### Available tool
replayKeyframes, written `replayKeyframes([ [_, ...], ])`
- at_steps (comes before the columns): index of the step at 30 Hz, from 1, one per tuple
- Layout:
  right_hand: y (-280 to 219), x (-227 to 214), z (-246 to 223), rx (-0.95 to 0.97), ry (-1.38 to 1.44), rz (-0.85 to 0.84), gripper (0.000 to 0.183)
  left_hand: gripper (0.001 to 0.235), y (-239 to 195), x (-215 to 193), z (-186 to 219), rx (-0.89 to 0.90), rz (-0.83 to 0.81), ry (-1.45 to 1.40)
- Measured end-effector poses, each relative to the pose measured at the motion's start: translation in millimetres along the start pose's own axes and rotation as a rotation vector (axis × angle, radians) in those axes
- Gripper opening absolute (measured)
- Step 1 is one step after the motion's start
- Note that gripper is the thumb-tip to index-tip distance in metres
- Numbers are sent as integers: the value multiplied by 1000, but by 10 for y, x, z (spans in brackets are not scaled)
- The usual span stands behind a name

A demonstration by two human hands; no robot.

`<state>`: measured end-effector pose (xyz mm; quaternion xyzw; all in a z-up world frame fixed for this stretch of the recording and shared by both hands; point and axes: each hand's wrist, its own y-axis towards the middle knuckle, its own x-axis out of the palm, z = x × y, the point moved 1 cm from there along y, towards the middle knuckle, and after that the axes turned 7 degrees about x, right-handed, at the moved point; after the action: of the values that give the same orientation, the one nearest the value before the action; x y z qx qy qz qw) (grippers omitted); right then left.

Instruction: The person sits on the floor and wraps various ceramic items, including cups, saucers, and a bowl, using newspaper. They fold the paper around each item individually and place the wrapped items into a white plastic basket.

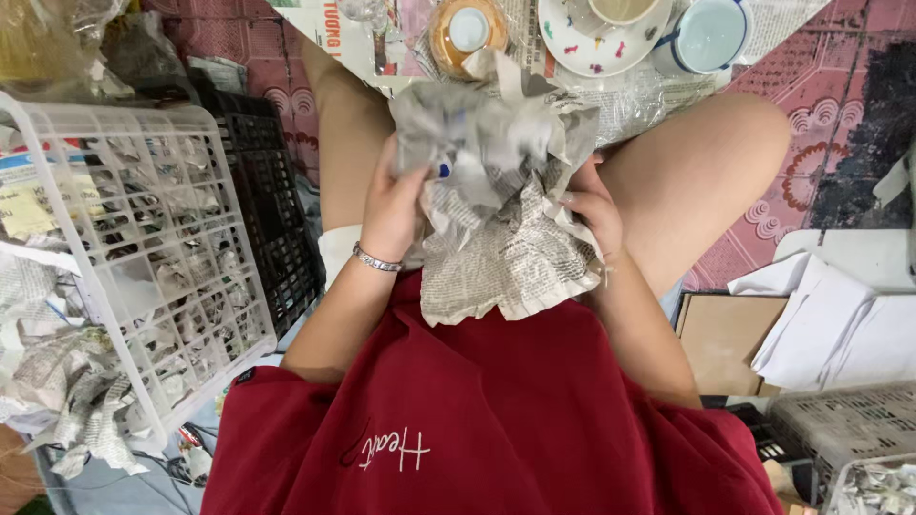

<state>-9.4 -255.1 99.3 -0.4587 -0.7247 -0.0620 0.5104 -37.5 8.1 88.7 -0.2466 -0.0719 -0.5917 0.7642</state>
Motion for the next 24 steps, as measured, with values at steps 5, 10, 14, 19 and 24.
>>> replayKeyframes([
  [5,-31,27,-24,-51,-54,-8,94,23,0,-398,-155,-39,80,-260],
  [10,-7,-17,-21,-53,-19,-42,87,15,26,-581,-192,97,25,-267],
  [14,-34,-105,3,-77,21,-30,77,20,-58,-437,26,658,-173,988],
  [19,-83,-360,79,26,-96,-10,64,32,131,-164,189,112,19,-39],
  [24,-58,-449,183,130,-131,64,51,31,184,-168,274,159,2,-43],
])
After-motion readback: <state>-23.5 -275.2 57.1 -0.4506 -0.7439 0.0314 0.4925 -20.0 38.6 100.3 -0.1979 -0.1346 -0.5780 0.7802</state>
